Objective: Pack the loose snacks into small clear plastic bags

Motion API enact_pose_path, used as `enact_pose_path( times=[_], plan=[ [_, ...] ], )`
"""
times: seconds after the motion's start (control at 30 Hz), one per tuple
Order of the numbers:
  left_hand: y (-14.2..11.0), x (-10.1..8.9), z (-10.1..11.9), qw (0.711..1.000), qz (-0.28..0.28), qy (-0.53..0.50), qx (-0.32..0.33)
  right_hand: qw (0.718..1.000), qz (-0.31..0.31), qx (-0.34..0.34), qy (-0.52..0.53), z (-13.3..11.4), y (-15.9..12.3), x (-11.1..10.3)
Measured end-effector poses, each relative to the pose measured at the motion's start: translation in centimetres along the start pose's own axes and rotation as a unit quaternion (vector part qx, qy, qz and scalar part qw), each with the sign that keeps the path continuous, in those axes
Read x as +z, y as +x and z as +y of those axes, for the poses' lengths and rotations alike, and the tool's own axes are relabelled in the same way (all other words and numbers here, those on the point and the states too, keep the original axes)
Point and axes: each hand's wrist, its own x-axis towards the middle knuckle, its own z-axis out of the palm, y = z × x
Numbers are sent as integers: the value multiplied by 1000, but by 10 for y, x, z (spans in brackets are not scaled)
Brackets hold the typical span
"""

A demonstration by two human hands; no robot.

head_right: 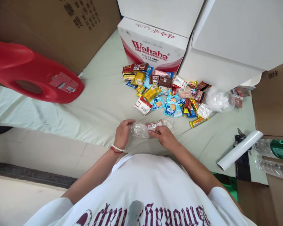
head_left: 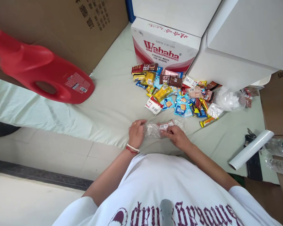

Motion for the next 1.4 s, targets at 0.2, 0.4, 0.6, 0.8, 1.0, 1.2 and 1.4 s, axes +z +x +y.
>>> enact_pose_path(
  times=[0.2, 0.4, 0.6, 0.8, 1.0, 1.2, 1.4],
  plan=[
    [11, -9, 23, 992, -94, 55, -69, 1000, 5, 8, 23, -1, -1, 0],
    [-11, -8, 40, 965, -197, -155, -76, 991, 33, 64, 113, -4, -2, 2],
    [-4, 44, 69, 954, -214, -204, -50, 990, 56, 66, 112, -16, -11, -9],
    [-5, 57, 80, 941, -200, 237, 135, 930, 190, 239, 204, -2, -18, -55],
    [-9, 56, 78, 933, -184, 280, 133, 922, 210, 277, 172, 37, 13, -68],
    [-1, 58, 61, 978, -97, 172, 63, 960, 131, 121, 215, 65, -21, -73],
    [2, 61, 59, 975, -110, 184, 63, 977, 126, 121, 125, 51, -66, -77]
  ],
)
